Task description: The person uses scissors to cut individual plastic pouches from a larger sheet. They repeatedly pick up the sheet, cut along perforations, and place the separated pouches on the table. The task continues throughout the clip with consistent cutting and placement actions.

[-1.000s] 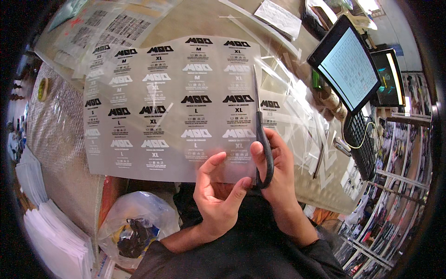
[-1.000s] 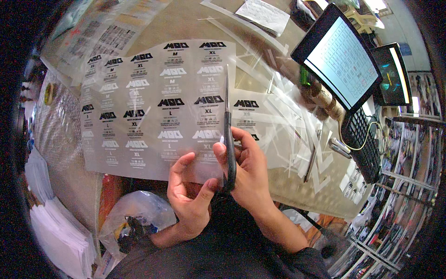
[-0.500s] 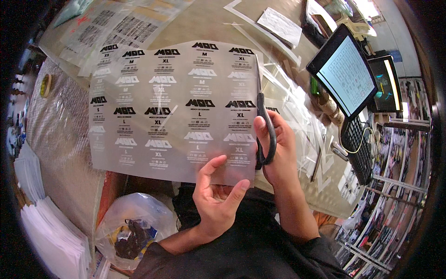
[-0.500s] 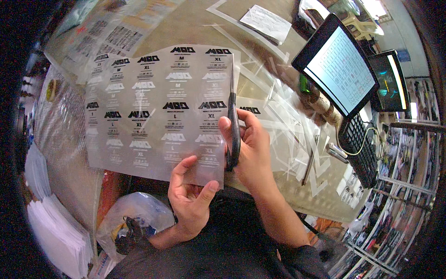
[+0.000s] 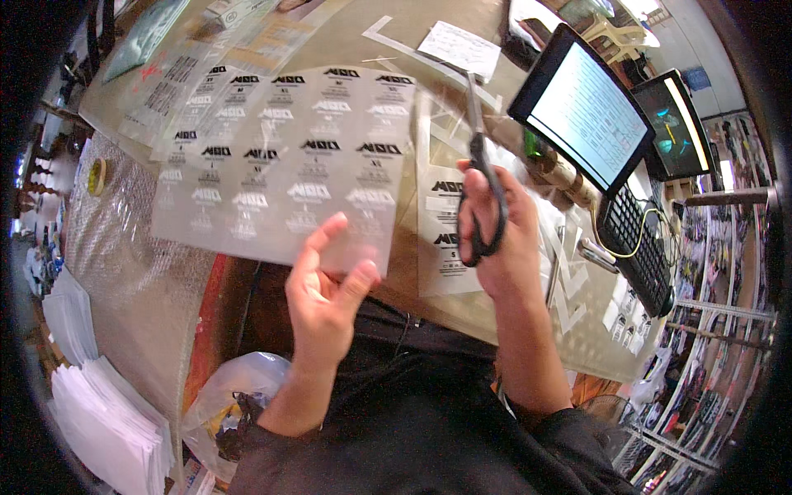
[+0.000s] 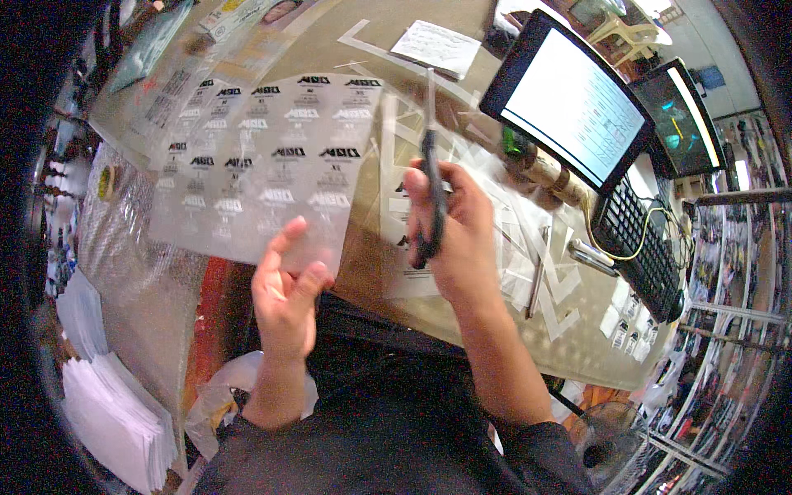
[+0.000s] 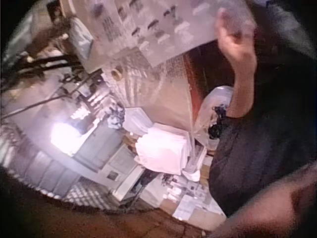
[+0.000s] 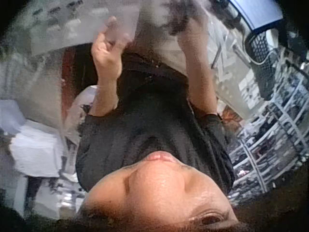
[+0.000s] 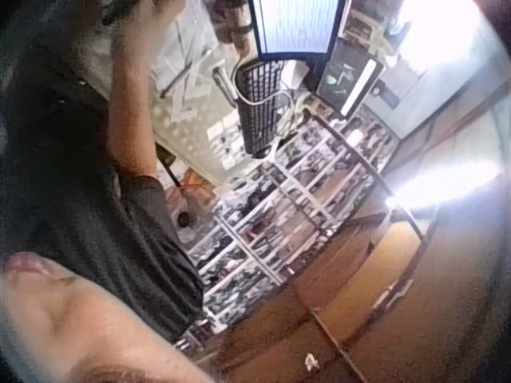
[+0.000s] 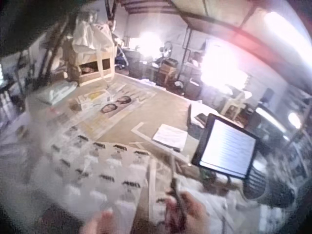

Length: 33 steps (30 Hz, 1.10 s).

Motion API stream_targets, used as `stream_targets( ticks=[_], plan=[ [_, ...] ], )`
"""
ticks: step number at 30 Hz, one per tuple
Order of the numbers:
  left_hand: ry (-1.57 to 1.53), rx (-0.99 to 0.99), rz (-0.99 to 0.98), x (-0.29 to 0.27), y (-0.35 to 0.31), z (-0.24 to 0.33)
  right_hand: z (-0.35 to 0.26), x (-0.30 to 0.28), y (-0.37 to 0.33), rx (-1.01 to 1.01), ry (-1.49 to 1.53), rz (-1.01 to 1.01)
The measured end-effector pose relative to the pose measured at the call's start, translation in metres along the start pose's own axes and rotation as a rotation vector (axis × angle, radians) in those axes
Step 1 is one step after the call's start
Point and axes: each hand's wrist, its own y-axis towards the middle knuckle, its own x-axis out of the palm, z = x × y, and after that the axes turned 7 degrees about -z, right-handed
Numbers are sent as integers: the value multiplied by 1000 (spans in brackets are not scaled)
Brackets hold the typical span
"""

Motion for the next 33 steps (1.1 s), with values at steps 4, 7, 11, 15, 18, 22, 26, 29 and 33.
stream_targets(
  ticks=[4,7,11,15,18,22,26,29,33],
  plan=[
    [7,61,-90,10,11,22,-13,-50,-38,-127,70,44],
    [664,77,-151,16,2,9,-7,-89,-69,-200,-50,153],
    [1354,458,-142,49,8,-8,11,-127,-101,-198,-112,251],
    [1611,480,-133,67,3,-16,25,-147,-129,-162,-112,274],
    [1598,498,-124,67,2,-17,31,-149,-138,-144,-57,271],
    [1276,342,-137,76,2,-3,32,-150,-141,-132,7,250],
    [770,359,-155,83,10,4,31,-152,-143,-119,54,205],
    [561,359,-136,92,10,16,34,-157,-145,-92,58,176],
    [638,468,-97,94,-5,41,34,-164,-151,-70,108,141]
  ],
)
